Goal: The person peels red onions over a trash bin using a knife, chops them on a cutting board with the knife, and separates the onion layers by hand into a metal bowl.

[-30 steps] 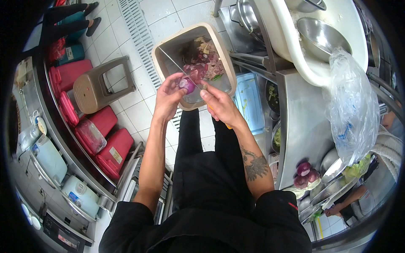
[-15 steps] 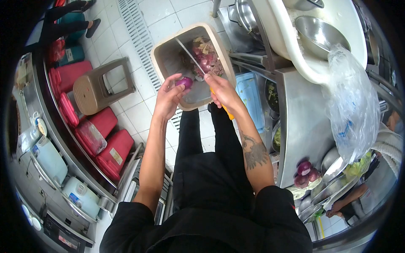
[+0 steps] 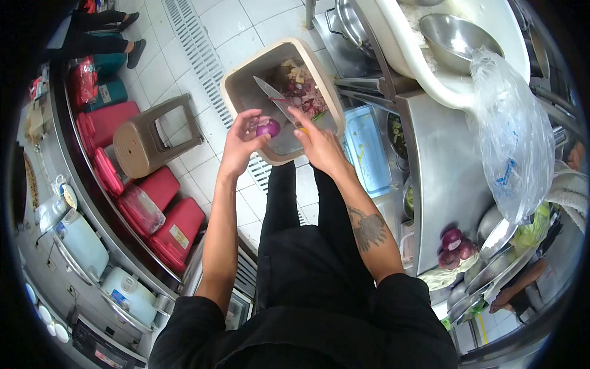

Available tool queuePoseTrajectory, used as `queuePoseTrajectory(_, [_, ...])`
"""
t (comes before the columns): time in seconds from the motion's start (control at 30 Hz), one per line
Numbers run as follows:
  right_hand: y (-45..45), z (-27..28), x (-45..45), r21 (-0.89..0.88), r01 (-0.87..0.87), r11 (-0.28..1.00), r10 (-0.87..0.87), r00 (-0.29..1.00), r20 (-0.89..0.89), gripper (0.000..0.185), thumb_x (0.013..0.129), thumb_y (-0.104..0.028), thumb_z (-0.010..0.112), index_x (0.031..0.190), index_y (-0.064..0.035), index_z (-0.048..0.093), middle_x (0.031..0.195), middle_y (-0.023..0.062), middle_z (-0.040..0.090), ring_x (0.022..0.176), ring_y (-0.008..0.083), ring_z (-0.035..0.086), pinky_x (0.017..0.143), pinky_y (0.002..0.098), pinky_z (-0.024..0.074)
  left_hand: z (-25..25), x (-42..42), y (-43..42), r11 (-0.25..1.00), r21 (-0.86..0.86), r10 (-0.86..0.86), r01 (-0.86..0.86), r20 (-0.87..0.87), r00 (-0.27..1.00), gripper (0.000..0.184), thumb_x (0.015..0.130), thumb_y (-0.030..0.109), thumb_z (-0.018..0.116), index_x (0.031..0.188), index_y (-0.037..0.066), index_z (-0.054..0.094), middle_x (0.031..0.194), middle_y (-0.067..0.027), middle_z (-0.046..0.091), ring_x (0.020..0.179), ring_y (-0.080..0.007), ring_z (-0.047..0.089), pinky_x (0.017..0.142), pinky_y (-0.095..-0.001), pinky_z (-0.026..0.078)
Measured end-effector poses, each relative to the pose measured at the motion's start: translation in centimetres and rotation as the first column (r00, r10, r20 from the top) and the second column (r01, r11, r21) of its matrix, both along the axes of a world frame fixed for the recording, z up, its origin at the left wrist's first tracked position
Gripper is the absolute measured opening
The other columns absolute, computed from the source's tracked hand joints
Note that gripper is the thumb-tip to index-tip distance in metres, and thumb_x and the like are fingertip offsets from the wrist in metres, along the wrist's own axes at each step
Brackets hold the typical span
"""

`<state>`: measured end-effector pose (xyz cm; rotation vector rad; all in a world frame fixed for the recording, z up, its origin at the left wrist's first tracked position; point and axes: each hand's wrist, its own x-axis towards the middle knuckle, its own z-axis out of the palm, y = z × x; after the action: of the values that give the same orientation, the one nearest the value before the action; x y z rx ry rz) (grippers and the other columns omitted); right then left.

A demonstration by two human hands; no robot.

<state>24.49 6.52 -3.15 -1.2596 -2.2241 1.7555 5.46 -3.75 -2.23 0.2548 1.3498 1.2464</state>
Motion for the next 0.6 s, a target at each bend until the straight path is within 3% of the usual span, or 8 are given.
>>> queuePoseTrajectory(0.13, [-1.6, 0.9, 0.8, 0.030, 0.050, 0.998, -0.045, 0.991, -0.130, 0.044, 0.099, -0.015, 0.053, 0.143, -0.0172, 0.048, 0.115, 0.0257, 0.065, 0.107, 0.0461, 0.061, 0.090, 0.0493, 0.0496, 2.3, 0.1, -0.2, 0.994, 0.060, -0.085, 0.096, -0.163, 0.983, 0.084, 0.070, -0.010, 0.077, 0.143, 0.010, 0.040, 0.138, -0.0116, 0.045, 0.112, -0.0180, 0.058, 0.094, -0.0310, 0.052])
queuePoseTrajectory(0.2, [-2.3, 0.7, 0.5, -0.026, 0.124, 0.992, -0.125, 0.991, -0.053, 0.039, 0.100, -0.024, 0.053, 0.137, -0.0140, 0.055, 0.116, 0.0267, 0.065, 0.110, 0.0451, 0.060, 0.092, 0.0476, 0.0489, 3.0, 0.0, -0.1, 0.983, 0.117, -0.117, 0.140, -0.186, 0.976, 0.103, 0.067, -0.011, 0.077, 0.154, 0.016, 0.028, 0.148, -0.0140, 0.032, 0.110, -0.0187, 0.060, 0.091, -0.0315, 0.054])
queuePoseTrajectory(0.3, [-2.3, -0.7, -0.9, -0.055, 0.166, 0.985, -0.154, 0.973, 0.170, 0.045, 0.101, -0.037, 0.050, 0.137, -0.0107, 0.056, 0.117, 0.0287, 0.063, 0.112, 0.0439, 0.060, 0.094, 0.0480, 0.0475, 3.7, -0.5, -0.2, 0.973, 0.118, -0.172, 0.200, -0.211, 0.962, 0.110, 0.067, -0.013, 0.075, 0.157, 0.018, 0.019, 0.157, -0.0197, 0.021, 0.114, -0.0235, 0.058, 0.091, -0.0343, 0.055])
queuePoseTrajectory(0.37, [-1.8, -2.9, -1.7, -0.026, 0.183, 0.983, -0.174, 0.966, 0.191, 0.052, 0.100, -0.043, 0.049, 0.140, -0.0105, 0.052, 0.116, 0.0296, 0.063, 0.112, 0.0448, 0.060, 0.095, 0.0479, 0.0466, 3.1, -1.1, -0.4, 0.961, 0.133, -0.206, 0.241, -0.234, 0.950, 0.118, 0.066, -0.013, 0.074, 0.159, 0.023, 0.011, 0.158, -0.0217, 0.018, 0.112, -0.0231, 0.060, 0.089, -0.0331, 0.055])
queuePoseTrajectory(0.43, [-1.6, -2.7, -2.5, -0.007, 0.211, 0.977, -0.205, 0.955, 0.214, 0.059, 0.099, -0.049, 0.049, 0.144, -0.0102, 0.048, 0.116, 0.0304, 0.063, 0.113, 0.0457, 0.059, 0.097, 0.0478, 0.0457, 3.4, -1.7, -0.8, 0.969, 0.164, -0.183, 0.187, -0.037, 0.982, 0.121, 0.066, -0.015, 0.072, 0.159, 0.024, 0.005, 0.158, -0.0232, 0.017, 0.109, -0.0231, 0.061, 0.086, -0.0317, 0.056])
queuePoseTrajectory(0.5, [-0.7, -0.7, -3.4, -0.094, 0.210, 0.973, -0.173, 0.938, 0.302, 0.069, 0.099, -0.051, 0.051, 0.152, -0.0092, 0.035, 0.132, 0.0269, 0.058, 0.128, 0.0445, 0.051, 0.107, 0.0422, 0.0402, 3.1, -2.3, -1.5, 0.954, 0.188, -0.231, 0.235, -0.041, 0.972, 0.125, 0.067, -0.017, 0.070, 0.159, 0.028, -0.002, 0.157, -0.0254, 0.017, 0.105, -0.0220, 0.062, 0.081, -0.0300, 0.056])
queuePoseTrajectory(0.53, [-0.8, -0.2, -3.6, -0.076, 0.210, 0.975, -0.183, 0.945, 0.271, 0.086, 0.093, -0.055, 0.059, 0.156, -0.0089, 0.023, 0.139, 0.0266, 0.053, 0.132, 0.0427, 0.048, 0.108, 0.0414, 0.0394, 3.2, -2.5, -1.9, 0.947, 0.201, -0.268, 0.253, 0.054, 0.962, 0.126, 0.068, -0.018, 0.068, 0.159, 0.031, -0.004, 0.158, -0.0252, 0.015, 0.105, -0.0210, 0.062, 0.081, -0.0303, 0.056])
queuePoseTrajectory(0.6, [-1.4, 0.6, -3.9, -0.080, 0.222, 0.972, -0.208, 0.966, 0.156, 0.093, 0.089, -0.055, 0.065, 0.156, -0.0088, 0.021, 0.142, 0.0260, 0.050, 0.133, 0.0407, 0.047, 0.108, 0.0411, 0.0390, 3.9, -2.9, -2.1, 0.936, 0.199, -0.325, 0.289, 0.177, 0.929, 0.129, 0.068, -0.022, 0.064, 0.157, 0.035, -0.010, 0.158, -0.0257, 0.015, 0.103, -0.0187, 0.061, 0.078, -0.0304, 0.056])
